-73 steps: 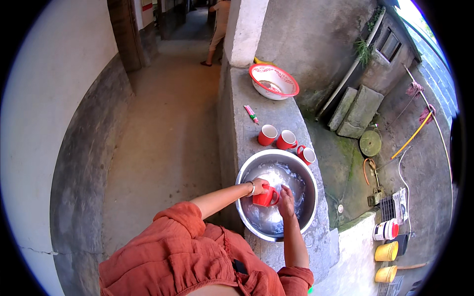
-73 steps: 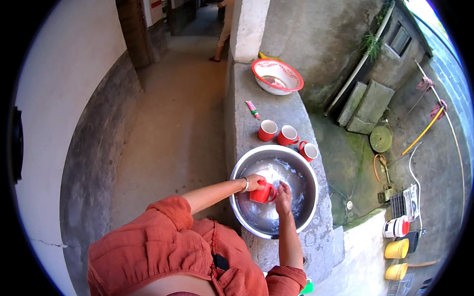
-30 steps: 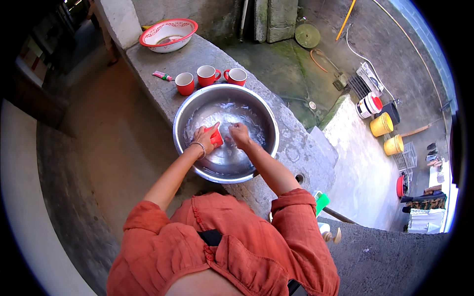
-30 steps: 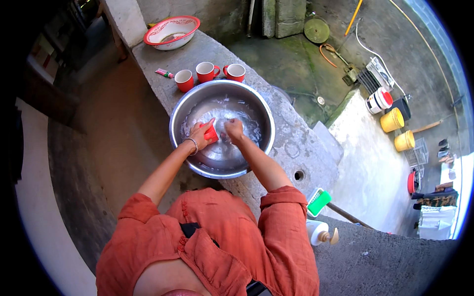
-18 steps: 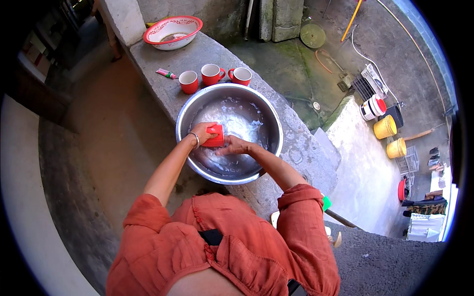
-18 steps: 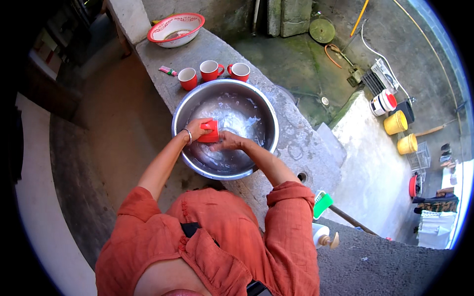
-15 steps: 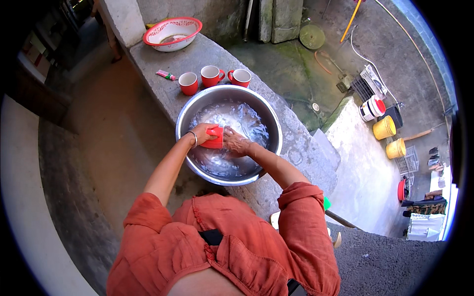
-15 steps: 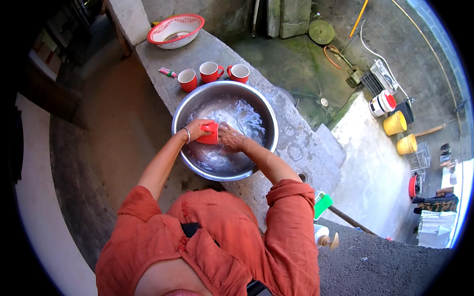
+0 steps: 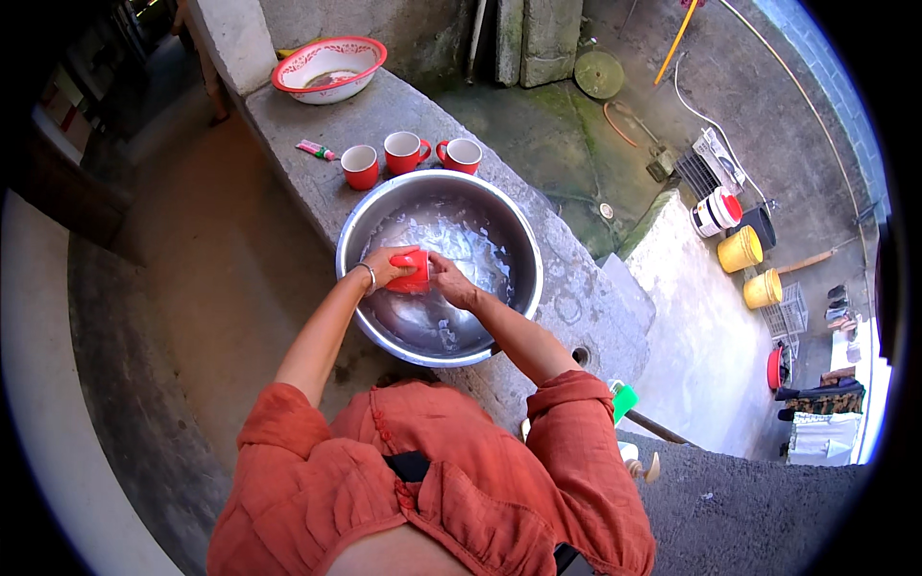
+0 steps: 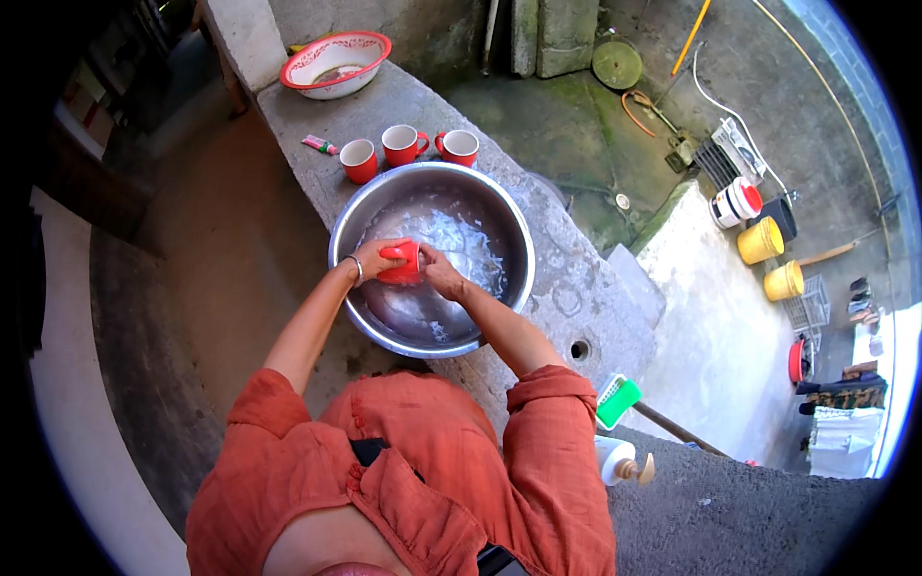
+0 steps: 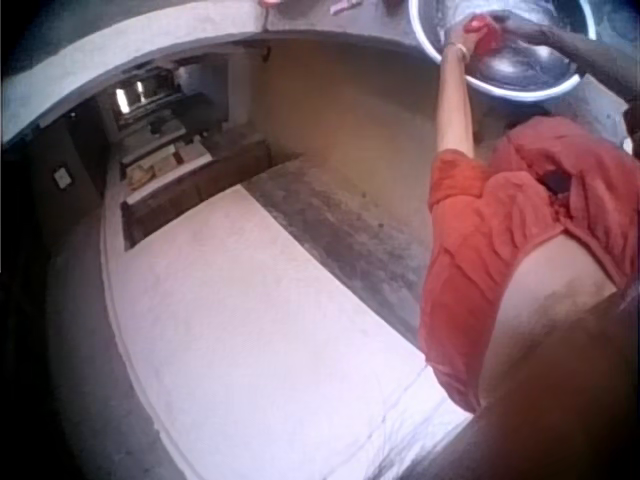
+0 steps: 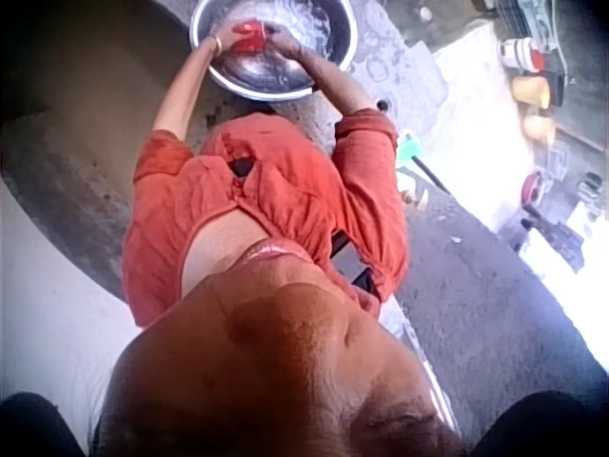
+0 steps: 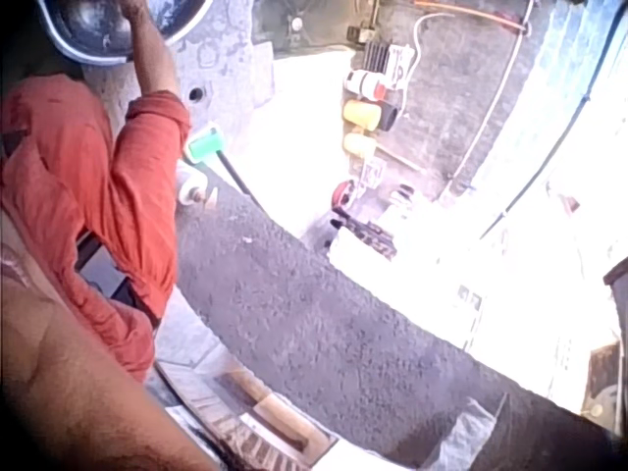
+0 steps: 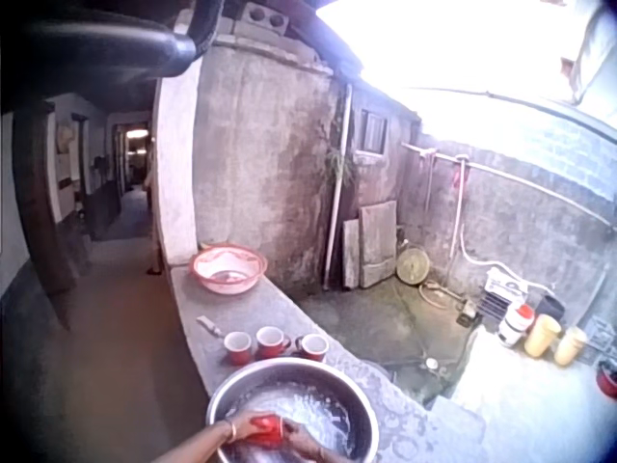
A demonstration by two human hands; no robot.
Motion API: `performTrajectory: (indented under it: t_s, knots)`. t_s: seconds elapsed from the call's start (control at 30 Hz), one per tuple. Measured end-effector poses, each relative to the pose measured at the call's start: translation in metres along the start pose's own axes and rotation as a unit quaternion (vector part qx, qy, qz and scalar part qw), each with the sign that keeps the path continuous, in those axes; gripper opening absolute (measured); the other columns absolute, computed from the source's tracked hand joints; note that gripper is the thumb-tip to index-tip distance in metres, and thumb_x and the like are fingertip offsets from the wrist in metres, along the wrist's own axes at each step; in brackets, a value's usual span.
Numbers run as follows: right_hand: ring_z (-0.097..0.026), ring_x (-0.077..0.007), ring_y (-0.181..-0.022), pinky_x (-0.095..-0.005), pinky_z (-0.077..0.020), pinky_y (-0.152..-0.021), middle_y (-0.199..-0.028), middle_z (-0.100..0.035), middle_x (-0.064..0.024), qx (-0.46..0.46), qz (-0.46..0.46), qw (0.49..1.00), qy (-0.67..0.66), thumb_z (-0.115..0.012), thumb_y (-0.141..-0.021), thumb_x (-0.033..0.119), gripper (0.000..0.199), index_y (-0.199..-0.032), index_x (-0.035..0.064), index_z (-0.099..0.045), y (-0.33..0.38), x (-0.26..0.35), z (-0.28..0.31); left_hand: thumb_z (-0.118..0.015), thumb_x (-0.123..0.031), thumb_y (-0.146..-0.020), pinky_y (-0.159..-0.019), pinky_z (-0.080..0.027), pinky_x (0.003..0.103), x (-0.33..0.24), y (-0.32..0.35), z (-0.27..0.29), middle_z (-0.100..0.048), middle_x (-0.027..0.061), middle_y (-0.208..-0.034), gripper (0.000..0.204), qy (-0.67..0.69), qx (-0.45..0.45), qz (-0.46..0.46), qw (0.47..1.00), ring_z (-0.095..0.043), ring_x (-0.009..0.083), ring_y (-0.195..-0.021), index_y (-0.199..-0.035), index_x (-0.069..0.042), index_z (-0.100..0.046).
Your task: The person washes red cups by hand in a metal basin filled with water. They scrub the inside and outside of each cup and place the cleaned cups on a concrete ledge next to the basin. A second person is visible in the background, standing and then lying down on a mat.
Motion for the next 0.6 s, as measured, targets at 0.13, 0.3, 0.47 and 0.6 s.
performTrajectory:
  t_s: [0.13,0.3,0.47,0.6]
  knots:
    - [-0.051,-0.0183,-0.102,-0.0307,-0.0375,-0.092,-0.11,-0.056,-0.0074,0.108,0.1,0.906,0.397,-0.047,-0.073,-0.003,0.042,-0.115,0.0058,-0.051,0.004,-0.008,-0.01,-0.064,-0.012,-0.077,-0.088,-0.04,0.027,-0.003,-0.001,-0.004,-0.056,0.009,-0.112,0.051,-0.029,0.046,-0.015,0.998,-0.052,0.0166,-0.1,-0.125,-0.01,-0.047]
    - [-0.048,-0.0298,-0.105,-0.0385,-0.0358,-0.093,-0.11,-0.054,-0.0132,0.125,0.297,0.694,0.644,-0.046,-0.066,0.007,0.042,-0.108,0.0104,-0.054,0.015,0.025,-0.035,-0.062,-0.012,-0.078,-0.088,-0.04,0.027,-0.006,0.002,-0.005,-0.056,0.0092,-0.112,0.049,-0.006,0.054,0.0,0.999,-0.052,0.0165,-0.1,-0.124,-0.01,-0.047]
    - [-0.051,-0.0197,-0.103,-0.0306,-0.0396,-0.089,-0.114,-0.054,-0.01,0.159,0.101,0.944,0.27,-0.053,-0.074,0.015,0.042,-0.115,0.0069,-0.052,0.004,0.006,-0.024,-0.063,-0.015,-0.077,-0.088,-0.04,0.028,-0.013,-0.001,-0.004,-0.056,0.0102,-0.112,0.048,-0.018,0.049,0.016,0.999,-0.052,0.0181,-0.1,-0.123,-0.013,-0.049]
    - [-0.053,-0.0137,-0.091,-0.0281,-0.0423,-0.081,-0.099,-0.058,-0.0054,0.007,-0.034,0.981,-0.189,-0.051,-0.075,0.006,0.031,-0.104,0.0014,-0.057,0.005,0.011,-0.012,-0.064,-0.013,-0.076,-0.087,-0.04,0.027,-0.004,-0.003,-0.001,-0.056,0.0109,-0.111,0.049,-0.03,0.031,-0.006,0.999,-0.053,0.0189,-0.099,-0.123,-0.012,-0.049]
Point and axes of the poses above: each hand's wrist, its own y-axis away from the middle knuckle, its own z-axis out of the back of the hand, x = y × z, the point moved 8 cm from there along -y, towards the middle knuckle
